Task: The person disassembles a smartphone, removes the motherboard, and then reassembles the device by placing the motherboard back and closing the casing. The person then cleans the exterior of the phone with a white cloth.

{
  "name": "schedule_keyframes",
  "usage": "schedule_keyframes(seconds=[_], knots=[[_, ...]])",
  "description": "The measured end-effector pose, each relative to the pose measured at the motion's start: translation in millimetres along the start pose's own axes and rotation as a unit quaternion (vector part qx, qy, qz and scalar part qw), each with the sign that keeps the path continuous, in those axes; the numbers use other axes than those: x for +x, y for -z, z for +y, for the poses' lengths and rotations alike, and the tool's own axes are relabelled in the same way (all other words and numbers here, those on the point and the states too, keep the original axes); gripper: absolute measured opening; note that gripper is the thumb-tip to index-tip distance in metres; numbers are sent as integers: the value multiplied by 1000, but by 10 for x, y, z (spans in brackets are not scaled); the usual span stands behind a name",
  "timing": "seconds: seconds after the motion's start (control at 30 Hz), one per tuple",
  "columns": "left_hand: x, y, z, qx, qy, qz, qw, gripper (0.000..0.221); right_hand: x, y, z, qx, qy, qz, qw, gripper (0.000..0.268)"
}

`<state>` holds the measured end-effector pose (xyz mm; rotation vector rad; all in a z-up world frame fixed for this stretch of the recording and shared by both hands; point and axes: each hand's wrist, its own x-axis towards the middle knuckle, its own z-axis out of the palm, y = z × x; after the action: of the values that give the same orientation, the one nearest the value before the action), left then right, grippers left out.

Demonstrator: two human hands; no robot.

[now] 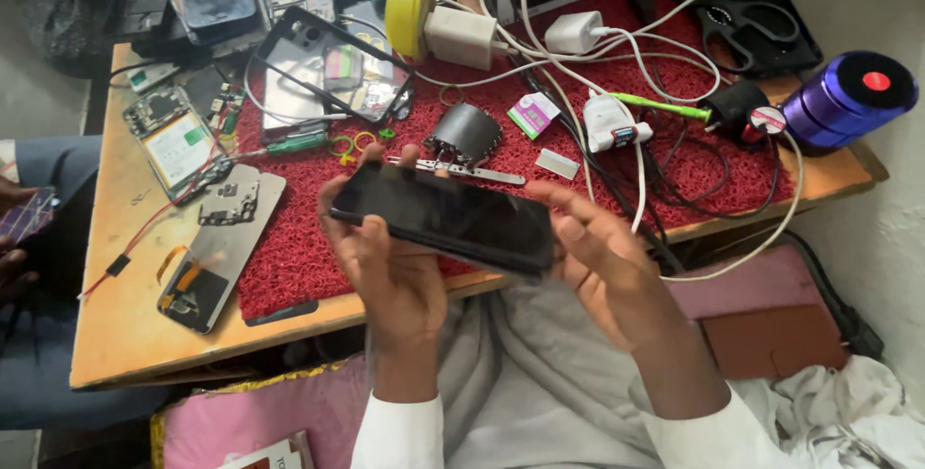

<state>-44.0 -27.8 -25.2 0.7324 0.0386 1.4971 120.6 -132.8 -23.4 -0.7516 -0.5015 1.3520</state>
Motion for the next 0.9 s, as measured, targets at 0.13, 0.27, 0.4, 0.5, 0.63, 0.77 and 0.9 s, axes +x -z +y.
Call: schedule_keyframes(seconds=[0.13,0.27,0.4,0.5,0.63,0.77,0.9], knots=[[-19,-29,41,23,46,10,999,48,68,-90,12,-21,2,5,1000,53],[115,75,110,129,82,100,983,44,121,-219,-44,-185,123,14,975,54],[258,163,270,345,121,137,921,48,164,-369,-79,-414,241,15,877,52],[276,211,179,397,67,47,914,47,258,-446,-7,-560,282,-5,779,50],[344,318,115,397,47,47,915,56,268,-463,146,-564,281,-52,775,49],[290,334,105,451,58,37,890,62,238,-362,169,-555,278,-93,779,54],[329,308,94,446,58,18,893,63,213,-275,59,-371,71,-123,918,65]])
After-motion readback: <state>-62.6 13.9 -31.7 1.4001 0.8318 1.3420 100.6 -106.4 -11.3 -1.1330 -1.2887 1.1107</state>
